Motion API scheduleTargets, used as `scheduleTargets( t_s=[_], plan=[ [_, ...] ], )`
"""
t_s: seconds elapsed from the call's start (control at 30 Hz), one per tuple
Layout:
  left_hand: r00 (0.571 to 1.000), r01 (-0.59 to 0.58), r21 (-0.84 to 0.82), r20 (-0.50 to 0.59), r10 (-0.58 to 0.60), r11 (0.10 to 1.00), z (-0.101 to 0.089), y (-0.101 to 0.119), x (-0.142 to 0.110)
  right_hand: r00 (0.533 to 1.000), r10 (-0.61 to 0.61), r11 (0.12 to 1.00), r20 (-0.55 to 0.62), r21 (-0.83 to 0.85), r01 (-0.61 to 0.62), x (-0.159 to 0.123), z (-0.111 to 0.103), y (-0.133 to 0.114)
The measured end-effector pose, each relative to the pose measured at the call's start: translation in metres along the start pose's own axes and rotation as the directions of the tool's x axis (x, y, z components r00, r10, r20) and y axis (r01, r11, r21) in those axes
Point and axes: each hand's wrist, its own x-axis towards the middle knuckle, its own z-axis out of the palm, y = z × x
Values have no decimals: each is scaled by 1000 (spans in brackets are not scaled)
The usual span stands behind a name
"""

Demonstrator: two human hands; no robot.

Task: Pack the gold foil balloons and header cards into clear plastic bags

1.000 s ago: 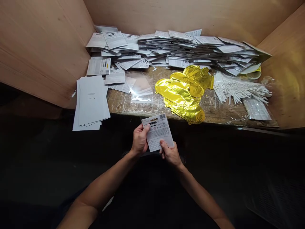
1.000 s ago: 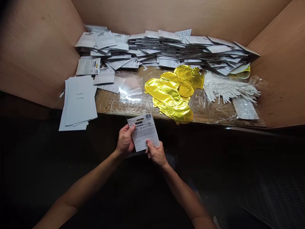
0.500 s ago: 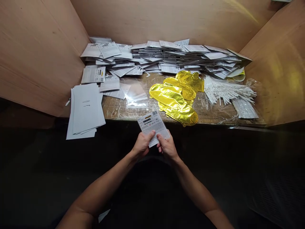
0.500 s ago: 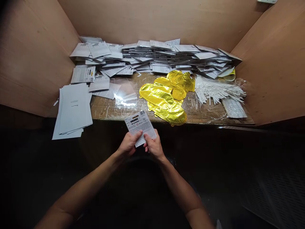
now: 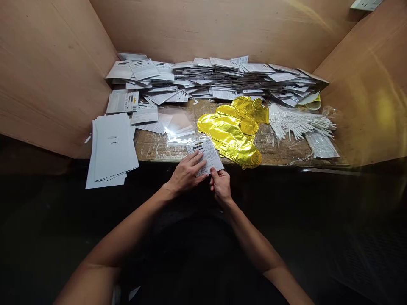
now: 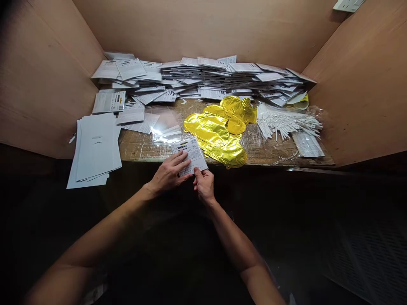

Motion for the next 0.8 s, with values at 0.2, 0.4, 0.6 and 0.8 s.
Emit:
scheduleTargets(
  t_s=[0.2, 0.4, 0.6, 0.8],
  plan=[
    [988, 93, 15, -126, -91, 996, -27, -27, 30, 992, -93, 980, 83, -169, 106, -8, -15, -6],
    [989, 139, -71, -45, -143, 988, -29, -17, 25, 965, 109, 982, 239, -178, -67, 0, -12, -16],
    [999, 39, 38, -37, -37, 999, -9, -6, -10, 984, -36, 994, 177, -99, 55, -6, 2, -5],
    [974, -219, 433, 36, 225, 875, -12, -22, 14, 987, -46, 954, 156, -287, 90, -12, -3, -21]
  ],
)
